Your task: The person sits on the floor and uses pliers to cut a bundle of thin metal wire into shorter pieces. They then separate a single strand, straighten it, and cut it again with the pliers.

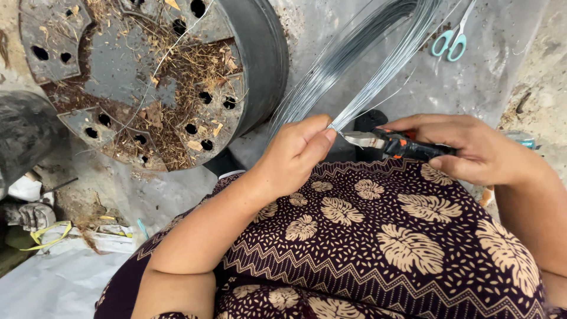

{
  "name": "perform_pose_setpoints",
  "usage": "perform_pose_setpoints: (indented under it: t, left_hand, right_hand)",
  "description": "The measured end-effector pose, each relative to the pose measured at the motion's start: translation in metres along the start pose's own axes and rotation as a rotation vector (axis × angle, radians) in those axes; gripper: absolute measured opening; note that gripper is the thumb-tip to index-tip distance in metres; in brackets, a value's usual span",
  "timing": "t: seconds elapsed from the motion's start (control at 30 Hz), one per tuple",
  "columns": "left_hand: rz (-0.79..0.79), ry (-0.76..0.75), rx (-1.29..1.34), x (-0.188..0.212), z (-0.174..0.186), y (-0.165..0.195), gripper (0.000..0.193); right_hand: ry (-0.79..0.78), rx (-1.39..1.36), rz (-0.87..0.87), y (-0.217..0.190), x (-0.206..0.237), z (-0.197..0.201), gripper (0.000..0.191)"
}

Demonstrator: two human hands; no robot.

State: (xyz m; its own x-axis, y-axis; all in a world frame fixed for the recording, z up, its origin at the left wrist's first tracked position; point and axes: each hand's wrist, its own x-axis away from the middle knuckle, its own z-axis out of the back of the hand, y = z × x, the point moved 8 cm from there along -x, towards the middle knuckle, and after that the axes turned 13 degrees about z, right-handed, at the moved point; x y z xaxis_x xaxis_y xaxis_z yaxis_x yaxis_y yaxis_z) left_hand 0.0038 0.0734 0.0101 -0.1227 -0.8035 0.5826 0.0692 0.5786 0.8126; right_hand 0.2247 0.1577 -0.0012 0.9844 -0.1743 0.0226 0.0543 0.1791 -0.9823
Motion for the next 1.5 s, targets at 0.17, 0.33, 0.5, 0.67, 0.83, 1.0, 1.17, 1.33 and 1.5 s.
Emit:
perform_pose_setpoints:
  t: [0.17, 0.33, 0.5, 0.67, 0.83, 1.0, 1.17, 1.33, 1.5]
  left_hand:
    - [0.010, 0.002, -0.017, -0.001, 0.000, 0.001, 0.030]
    - [0.007, 0.023, -0.057, -0.002, 0.000, 0.003, 0.030]
    - [0.017, 0.029, -0.077, -0.003, -0.001, 0.003, 0.030]
    - [0.023, 0.019, -0.096, -0.003, -0.003, 0.003, 0.031]
    - [0.019, 0.024, -0.081, -0.004, -0.003, 0.002, 0.032]
    - [0.013, 0.022, -0.089, -0.003, -0.003, 0.004, 0.032]
    - [0.032, 0.010, -0.145, -0.002, -0.002, 0.007, 0.030]
    - [0.050, 0.003, -0.184, -0.002, -0.002, 0.008, 0.029]
    - [0.022, -0.001, -0.193, -0.003, -0.003, 0.010, 0.029]
  right_hand:
    - [0.041, 0.036, 0.018, -0.016, -0.012, 0.003, 0.035]
    - [0.053, 0.142, 0.025, -0.026, -0.017, 0.006, 0.036]
    - [0.100, 0.322, 0.025, -0.031, -0.020, 0.009, 0.034]
    - [0.124, 0.475, 0.019, -0.040, -0.024, 0.015, 0.030]
    - [0.115, 0.622, -0.039, -0.047, -0.028, 0.017, 0.026]
    - [0.135, 0.594, 0.046, -0.053, -0.030, 0.019, 0.025]
    - [0.084, 0.464, -0.007, -0.041, -0.027, 0.021, 0.027]
    - [0.073, 0.297, 0.085, -0.040, -0.024, 0.025, 0.029]
    - [0.045, 0.273, 0.099, -0.034, -0.021, 0.025, 0.025]
